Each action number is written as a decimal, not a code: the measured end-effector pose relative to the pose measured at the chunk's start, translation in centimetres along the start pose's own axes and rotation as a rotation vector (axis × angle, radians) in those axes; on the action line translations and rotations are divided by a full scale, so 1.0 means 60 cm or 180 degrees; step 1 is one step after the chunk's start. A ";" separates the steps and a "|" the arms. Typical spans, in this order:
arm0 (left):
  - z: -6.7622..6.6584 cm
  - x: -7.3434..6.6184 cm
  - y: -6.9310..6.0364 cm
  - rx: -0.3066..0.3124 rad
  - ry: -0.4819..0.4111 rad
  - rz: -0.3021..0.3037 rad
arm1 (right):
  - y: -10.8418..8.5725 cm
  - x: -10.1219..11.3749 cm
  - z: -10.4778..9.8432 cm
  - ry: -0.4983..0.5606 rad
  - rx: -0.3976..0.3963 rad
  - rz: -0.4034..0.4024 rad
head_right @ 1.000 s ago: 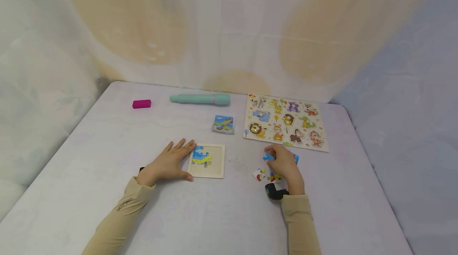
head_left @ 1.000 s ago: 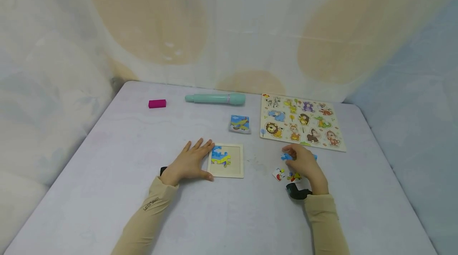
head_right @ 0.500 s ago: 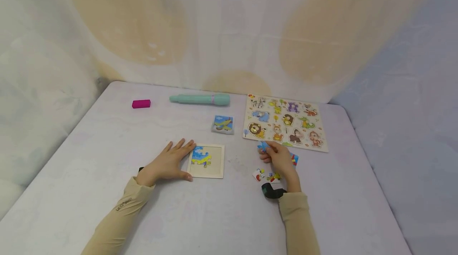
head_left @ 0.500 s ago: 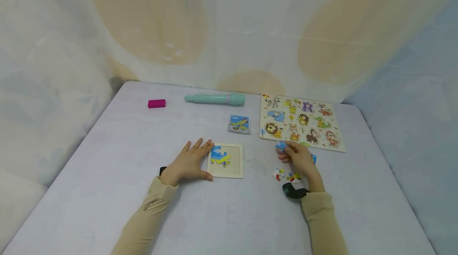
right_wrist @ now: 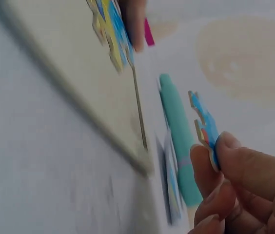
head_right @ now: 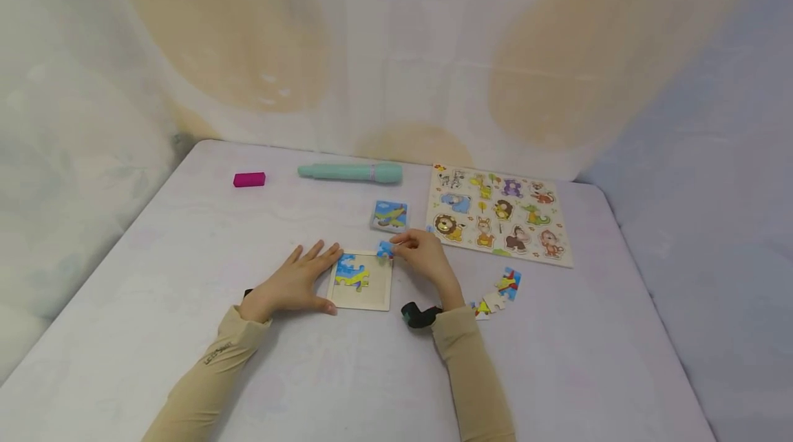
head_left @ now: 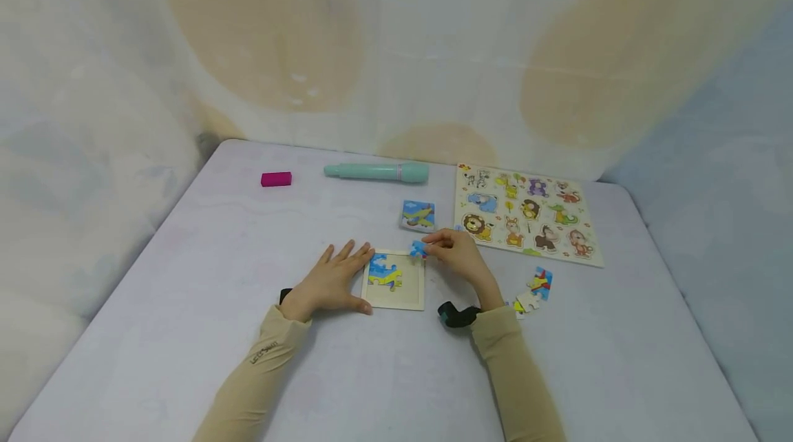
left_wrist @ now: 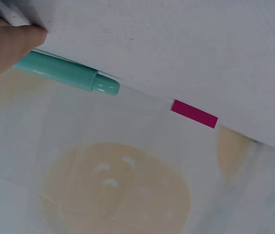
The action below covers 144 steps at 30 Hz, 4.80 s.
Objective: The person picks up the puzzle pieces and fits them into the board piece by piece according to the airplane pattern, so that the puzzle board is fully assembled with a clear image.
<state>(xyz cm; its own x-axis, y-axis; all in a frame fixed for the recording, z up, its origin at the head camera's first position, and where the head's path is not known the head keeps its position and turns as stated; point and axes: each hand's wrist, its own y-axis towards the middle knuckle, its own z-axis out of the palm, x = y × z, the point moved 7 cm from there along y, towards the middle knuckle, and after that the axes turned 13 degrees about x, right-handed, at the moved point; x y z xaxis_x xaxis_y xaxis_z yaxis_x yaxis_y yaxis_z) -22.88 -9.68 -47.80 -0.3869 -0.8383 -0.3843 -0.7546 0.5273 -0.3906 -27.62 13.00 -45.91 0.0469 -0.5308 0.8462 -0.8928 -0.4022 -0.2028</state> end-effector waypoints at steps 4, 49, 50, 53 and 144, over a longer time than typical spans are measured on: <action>0.001 0.000 -0.001 0.0004 0.0002 -0.0002 | 0.016 0.020 0.035 -0.0129 0.0064 -0.0023; 0.001 -0.002 -0.004 -0.0048 -0.0007 0.0064 | 0.018 0.045 0.113 -0.1250 -0.0513 0.0280; 0.001 -0.002 -0.004 -0.0045 -0.0005 0.0066 | 0.018 0.046 0.113 -0.1237 -0.0527 0.0293; 0.001 -0.002 -0.002 -0.0049 0.0004 0.0072 | 0.017 0.046 0.112 -0.1207 -0.0567 0.0329; -0.001 0.000 -0.006 -0.0090 0.0083 0.0033 | -0.051 -0.039 -0.030 0.0690 -0.0364 0.0349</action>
<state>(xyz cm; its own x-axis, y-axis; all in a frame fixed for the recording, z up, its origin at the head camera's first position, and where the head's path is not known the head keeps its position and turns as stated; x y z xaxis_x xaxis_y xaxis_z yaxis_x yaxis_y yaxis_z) -22.63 -9.91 -47.62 -0.4081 -0.8363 -0.3662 -0.7649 0.5322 -0.3629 -25.83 16.79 -46.37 -0.1390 -0.3893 0.9106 -0.9327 -0.2576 -0.2525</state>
